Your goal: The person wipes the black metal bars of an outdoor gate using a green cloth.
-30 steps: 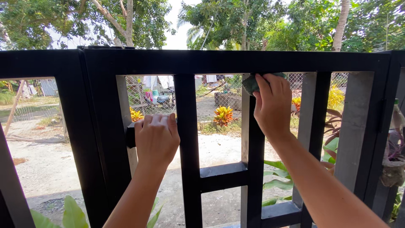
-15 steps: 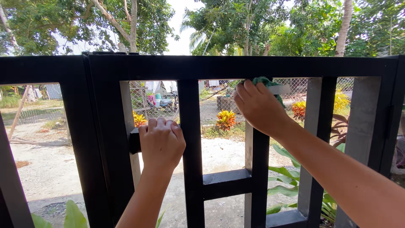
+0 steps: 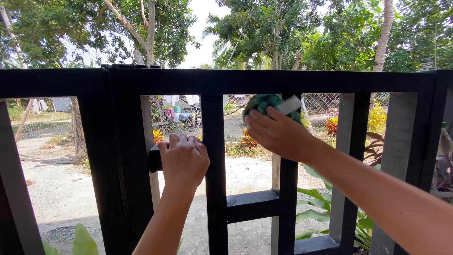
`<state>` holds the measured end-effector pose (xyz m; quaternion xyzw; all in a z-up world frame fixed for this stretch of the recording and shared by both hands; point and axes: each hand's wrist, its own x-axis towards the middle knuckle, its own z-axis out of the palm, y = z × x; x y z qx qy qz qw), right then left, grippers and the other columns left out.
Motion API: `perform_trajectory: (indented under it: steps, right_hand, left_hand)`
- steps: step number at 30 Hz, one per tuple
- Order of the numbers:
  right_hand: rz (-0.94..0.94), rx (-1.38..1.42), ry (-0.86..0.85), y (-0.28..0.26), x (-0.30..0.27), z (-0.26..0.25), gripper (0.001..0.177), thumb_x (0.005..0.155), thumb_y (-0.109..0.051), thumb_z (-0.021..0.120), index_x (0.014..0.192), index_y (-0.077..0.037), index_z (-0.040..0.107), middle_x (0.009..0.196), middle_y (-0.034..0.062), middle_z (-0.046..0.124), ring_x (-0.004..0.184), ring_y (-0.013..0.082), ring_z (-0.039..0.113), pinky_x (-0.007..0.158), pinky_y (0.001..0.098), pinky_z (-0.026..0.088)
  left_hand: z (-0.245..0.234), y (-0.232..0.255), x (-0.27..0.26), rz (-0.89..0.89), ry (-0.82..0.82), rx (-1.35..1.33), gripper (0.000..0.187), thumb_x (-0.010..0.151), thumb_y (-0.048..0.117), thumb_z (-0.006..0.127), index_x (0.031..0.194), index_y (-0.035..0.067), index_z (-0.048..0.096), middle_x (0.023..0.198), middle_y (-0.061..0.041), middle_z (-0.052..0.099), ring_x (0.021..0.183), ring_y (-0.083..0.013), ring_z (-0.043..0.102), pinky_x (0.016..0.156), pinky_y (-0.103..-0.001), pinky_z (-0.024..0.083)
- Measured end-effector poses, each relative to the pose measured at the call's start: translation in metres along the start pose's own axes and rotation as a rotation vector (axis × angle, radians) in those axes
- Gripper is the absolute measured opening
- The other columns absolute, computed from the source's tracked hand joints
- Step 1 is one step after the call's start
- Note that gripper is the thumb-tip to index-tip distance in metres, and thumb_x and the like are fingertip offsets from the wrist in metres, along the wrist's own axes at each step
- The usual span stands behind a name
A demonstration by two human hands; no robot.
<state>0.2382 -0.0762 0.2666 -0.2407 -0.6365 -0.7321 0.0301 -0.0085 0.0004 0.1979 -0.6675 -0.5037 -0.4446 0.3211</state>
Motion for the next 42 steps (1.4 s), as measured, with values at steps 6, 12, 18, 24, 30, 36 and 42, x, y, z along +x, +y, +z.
perform_trajectory:
  steps: [6,12,18,24,30,36,42]
  right_hand:
    - [-0.321,-0.131,0.175,0.027,0.046,0.015,0.027,0.085,-0.024,0.071,0.111,-0.017,0.071,0.126,-0.0032,0.065,0.123,0.0165,0.056,0.105,0.0368,0.044]
    - [-0.053,-0.233,-0.141,0.018,0.021,0.024,0.021,0.079,-0.014,0.076,0.1,-0.014,0.072,0.114,-0.0003,0.067,0.118,0.0156,0.058,0.101,0.0364,0.046]
    - [0.437,0.558,0.244,-0.011,0.009,-0.01,0.031,0.081,-0.006,0.076,0.112,-0.007,0.072,0.114,0.0101,0.066,0.115,0.0283,0.059,0.098,0.0456,0.048]
    - [0.539,0.653,0.444,-0.038,0.078,-0.005,0.046,0.089,-0.01,0.078,0.133,-0.002,0.066,0.129,0.0136,0.059,0.12,0.0342,0.057,0.103,0.0467,0.048]
    - [0.802,0.715,0.479,-0.1,0.083,-0.005,0.045,0.086,-0.012,0.08,0.128,-0.002,0.067,0.123,0.012,0.06,0.112,0.0349,0.055,0.098,0.0444,0.049]
    - [0.693,0.782,0.309,-0.204,0.028,-0.032,0.045,0.086,-0.016,0.076,0.128,-0.004,0.068,0.121,0.0109,0.061,0.11,0.0304,0.057,0.098,0.0433,0.05]
    - [0.489,0.752,0.224,-0.179,0.017,-0.023,0.043,0.088,-0.016,0.073,0.128,-0.003,0.067,0.119,0.0102,0.061,0.111,0.0286,0.059,0.094,0.0438,0.05]
  left_hand:
    - [-0.002,0.002,-0.002,0.0,0.049,-0.009,0.044,0.1,0.029,0.038,0.09,0.008,0.074,0.095,-0.008,0.071,0.106,-0.0255,0.062,0.094,-0.047,0.042]
    - [-0.002,-0.001,-0.002,-0.005,0.021,-0.052,0.044,0.1,0.029,0.037,0.089,0.008,0.074,0.096,-0.008,0.071,0.107,-0.0259,0.061,0.095,-0.045,0.042]
    - [-0.006,-0.009,0.003,0.004,-0.08,-0.104,0.048,0.101,0.029,0.032,0.087,0.006,0.073,0.094,-0.01,0.07,0.104,-0.0272,0.061,0.096,-0.048,0.042]
    - [-0.007,-0.02,0.006,-0.023,-0.113,-0.223,0.052,0.1,0.028,0.03,0.086,0.004,0.073,0.094,-0.013,0.071,0.102,-0.03,0.061,0.102,-0.051,0.04]
    - [-0.002,-0.022,0.003,-0.014,-0.073,-0.23,0.05,0.099,0.025,0.03,0.085,0.003,0.072,0.096,-0.014,0.071,0.106,-0.0335,0.06,0.1,-0.054,0.04]
    - [0.005,-0.025,0.0,0.049,-0.011,-0.201,0.047,0.099,0.023,0.031,0.086,0.003,0.071,0.099,-0.013,0.071,0.109,-0.034,0.06,0.097,-0.053,0.041]
    - [0.0,-0.021,0.0,-0.011,-0.025,-0.242,0.049,0.1,0.025,0.03,0.086,0.004,0.072,0.101,-0.013,0.071,0.11,-0.0323,0.06,0.1,-0.051,0.04]
